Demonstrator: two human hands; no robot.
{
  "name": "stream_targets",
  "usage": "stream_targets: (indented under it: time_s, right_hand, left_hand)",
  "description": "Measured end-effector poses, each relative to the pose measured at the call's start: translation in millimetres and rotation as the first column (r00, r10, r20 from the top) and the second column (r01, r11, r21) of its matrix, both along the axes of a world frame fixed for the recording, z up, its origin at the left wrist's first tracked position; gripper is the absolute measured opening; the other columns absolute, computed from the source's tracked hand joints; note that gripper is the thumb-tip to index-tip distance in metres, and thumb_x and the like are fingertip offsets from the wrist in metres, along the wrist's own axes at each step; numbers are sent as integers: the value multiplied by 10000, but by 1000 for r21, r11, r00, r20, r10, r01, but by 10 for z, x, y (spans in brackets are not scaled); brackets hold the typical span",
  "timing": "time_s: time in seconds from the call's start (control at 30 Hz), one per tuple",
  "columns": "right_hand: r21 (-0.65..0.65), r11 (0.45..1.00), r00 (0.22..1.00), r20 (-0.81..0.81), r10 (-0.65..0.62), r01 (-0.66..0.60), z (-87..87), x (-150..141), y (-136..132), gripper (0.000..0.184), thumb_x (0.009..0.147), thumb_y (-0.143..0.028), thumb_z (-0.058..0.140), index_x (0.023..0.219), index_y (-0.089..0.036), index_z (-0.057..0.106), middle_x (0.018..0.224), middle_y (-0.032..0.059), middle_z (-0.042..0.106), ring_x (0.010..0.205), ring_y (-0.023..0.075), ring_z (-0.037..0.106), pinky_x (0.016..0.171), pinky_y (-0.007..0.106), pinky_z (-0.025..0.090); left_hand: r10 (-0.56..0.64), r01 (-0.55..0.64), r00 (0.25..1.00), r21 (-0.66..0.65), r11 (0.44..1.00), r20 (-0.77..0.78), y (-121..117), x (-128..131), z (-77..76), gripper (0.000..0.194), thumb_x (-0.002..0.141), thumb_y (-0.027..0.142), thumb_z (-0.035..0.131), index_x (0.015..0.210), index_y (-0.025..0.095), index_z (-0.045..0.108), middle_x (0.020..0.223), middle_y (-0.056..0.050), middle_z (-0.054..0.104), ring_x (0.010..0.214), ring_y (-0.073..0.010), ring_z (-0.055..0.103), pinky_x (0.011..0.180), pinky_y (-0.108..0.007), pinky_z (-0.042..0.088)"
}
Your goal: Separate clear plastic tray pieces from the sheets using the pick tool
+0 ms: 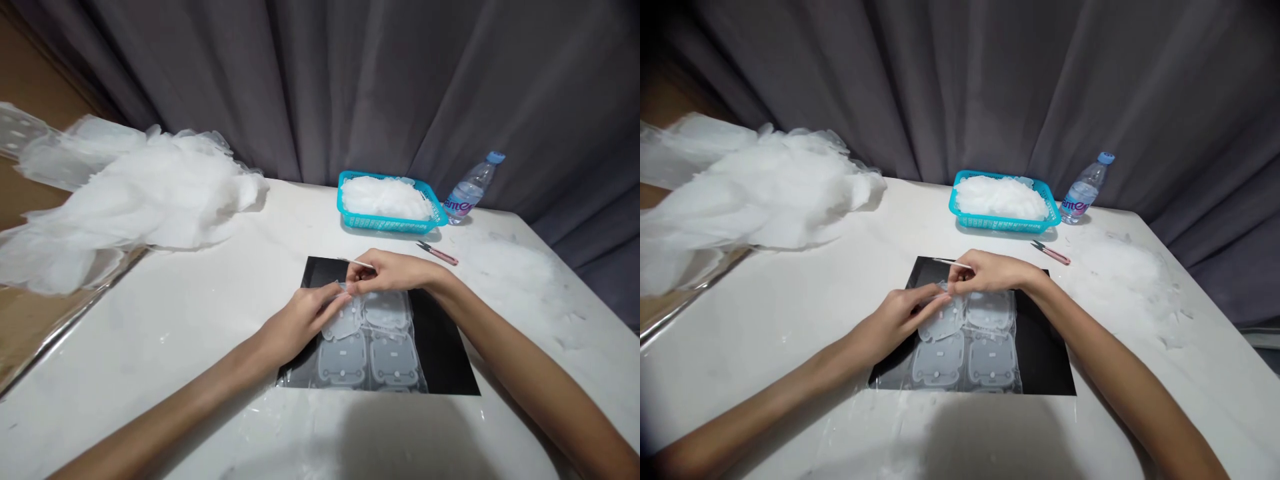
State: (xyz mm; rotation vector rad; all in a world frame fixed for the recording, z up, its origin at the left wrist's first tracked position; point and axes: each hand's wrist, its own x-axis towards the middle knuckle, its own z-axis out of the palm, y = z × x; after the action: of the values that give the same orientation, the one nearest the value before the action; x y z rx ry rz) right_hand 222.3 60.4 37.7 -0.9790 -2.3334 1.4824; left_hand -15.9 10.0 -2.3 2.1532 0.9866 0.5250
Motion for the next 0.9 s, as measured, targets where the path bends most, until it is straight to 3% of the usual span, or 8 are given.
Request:
stream_targets:
  time_s: [0.13,0.3,0.33,0.37,0.43,0.53,0.67,0.9]
  right_hand:
    - [22,997,996,42,-74,73,-62,-100,-23,144,852,-259,669,758,-151,673,665,-49,562,631,96,448,597,236,339]
    - [117,956,947,146,-285,270,-236,-189,34,141,796,-150,637,662,-156,595,594,-55,499,613,98,433,577,237,307]
    - [129,948,940,144,-309,292,-235,-176,44,127,805,-145,628,680,-154,605,605,-50,513,620,102,445,581,237,311]
    - [129,946,939,136,-315,299,-215,-150,48,107,823,-155,626,716,-151,625,625,-44,533,629,106,459,588,237,322]
    - [105,951,947,109,-302,291,-131,-70,33,109,873,-224,645,799,-148,668,667,-33,573,647,115,485,610,240,354]
    - [38,963,961,59,-269,267,13,70,-51,285,951,-415,654,853,-154,714,758,4,653,712,141,545,684,264,410]
    - [-13,961,960,48,-275,276,28,146,-201,420,938,-568,686,897,-157,762,829,29,703,744,155,558,698,278,408]
    - [-122,965,954,-166,-249,231,-144,31,-263,415,879,-555,750,882,-142,726,766,7,647,720,143,526,700,278,412]
  left_hand:
    - [-78,132,986,401,907,-149,-58,7,-25,304,1130,269,378,959,182,614,786,-17,658,628,-167,616,570,-292,445]
    - [-113,308,949,781,543,-296,-168,63,4,267,1050,18,396,1049,119,643,796,-67,696,718,-218,685,670,-336,547]
    - [-116,301,952,802,516,-283,-179,65,15,249,1054,26,412,1052,121,642,789,-58,693,712,-210,684,674,-330,548]
    - [-118,265,963,787,557,-240,-180,60,22,224,1069,62,428,1034,134,637,796,-50,693,708,-199,681,671,-319,542]
    - [-84,142,989,627,766,-121,-152,34,27,213,1106,181,445,979,173,616,793,-19,682,672,-166,660,631,-286,510]
    - [49,-50,999,160,986,11,-62,-18,17,267,1111,359,481,934,205,606,703,40,640,581,-123,582,579,-249,448]
    - [157,-112,973,-248,962,169,35,-41,-12,284,1062,447,546,950,199,624,738,19,696,673,-149,633,657,-265,464]
    - [189,-59,933,-386,921,307,53,40,-34,295,949,472,713,980,192,628,774,15,666,704,-147,610,647,-255,450]
